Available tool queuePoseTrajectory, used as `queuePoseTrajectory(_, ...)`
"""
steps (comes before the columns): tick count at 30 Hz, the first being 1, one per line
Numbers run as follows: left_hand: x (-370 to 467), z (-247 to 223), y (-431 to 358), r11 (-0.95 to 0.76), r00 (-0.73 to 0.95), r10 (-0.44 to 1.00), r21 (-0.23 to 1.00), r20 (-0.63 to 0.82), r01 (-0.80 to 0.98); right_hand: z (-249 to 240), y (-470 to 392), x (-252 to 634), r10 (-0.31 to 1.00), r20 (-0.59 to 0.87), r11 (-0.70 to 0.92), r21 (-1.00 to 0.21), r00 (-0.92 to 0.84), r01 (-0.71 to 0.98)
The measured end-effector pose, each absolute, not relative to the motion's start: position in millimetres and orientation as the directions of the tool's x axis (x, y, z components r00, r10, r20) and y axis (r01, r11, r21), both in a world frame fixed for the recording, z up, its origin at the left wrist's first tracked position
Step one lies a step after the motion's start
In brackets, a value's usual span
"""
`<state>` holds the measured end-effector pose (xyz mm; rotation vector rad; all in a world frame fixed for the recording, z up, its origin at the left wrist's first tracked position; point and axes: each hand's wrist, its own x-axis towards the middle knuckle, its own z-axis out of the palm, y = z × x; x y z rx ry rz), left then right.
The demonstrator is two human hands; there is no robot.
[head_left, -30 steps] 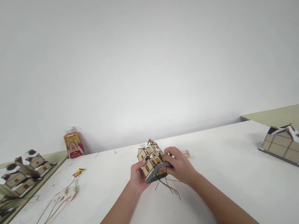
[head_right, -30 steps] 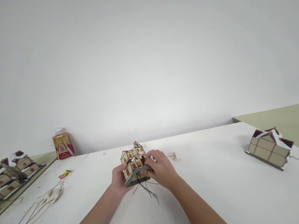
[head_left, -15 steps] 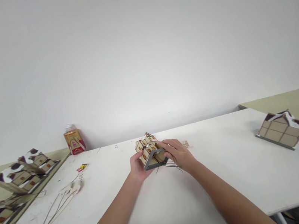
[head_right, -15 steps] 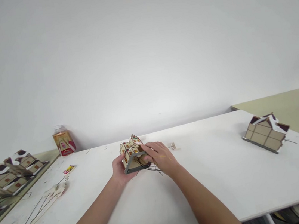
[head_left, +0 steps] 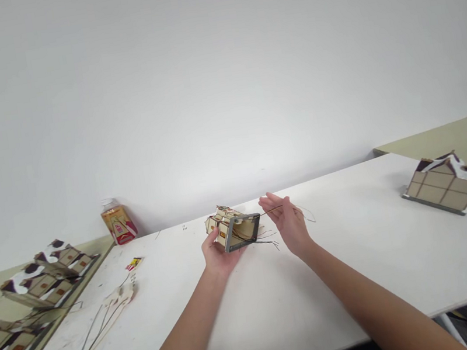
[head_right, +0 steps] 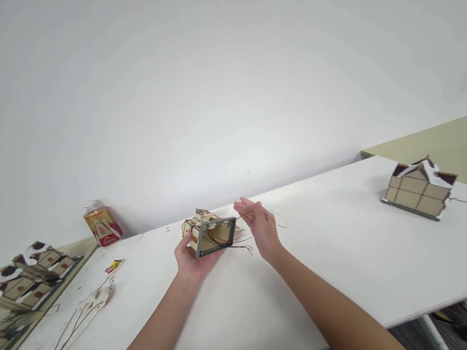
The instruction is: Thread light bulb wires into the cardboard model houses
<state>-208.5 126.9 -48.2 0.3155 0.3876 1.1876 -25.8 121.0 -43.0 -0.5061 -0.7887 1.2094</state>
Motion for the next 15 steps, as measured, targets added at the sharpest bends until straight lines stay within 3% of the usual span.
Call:
queuePoseTrajectory(5, -204, -43, 124, 0.319, 0.247, 0.945, 0.433, -0.215, -0.843, -38, 126, -15, 0.993, 0.038, 0.111, -0.542, 0.108, -0.833)
queuePoseTrajectory(10, -201, -41, 122, 0.277, 0.2, 0.957, 0.465, -0.208, -0.841, -38, 127, -11, 0.981, -0.191, -0.165, -0.737, -0.031, -0.655)
queuePoseTrajectory(15, -202, -42, 122, 0.256, 0.222, 0.967, 0.492, -0.127, -0.832, -41, 123, -14, 0.942, -0.291, -0.335, -0.813, -0.166, -0.477)
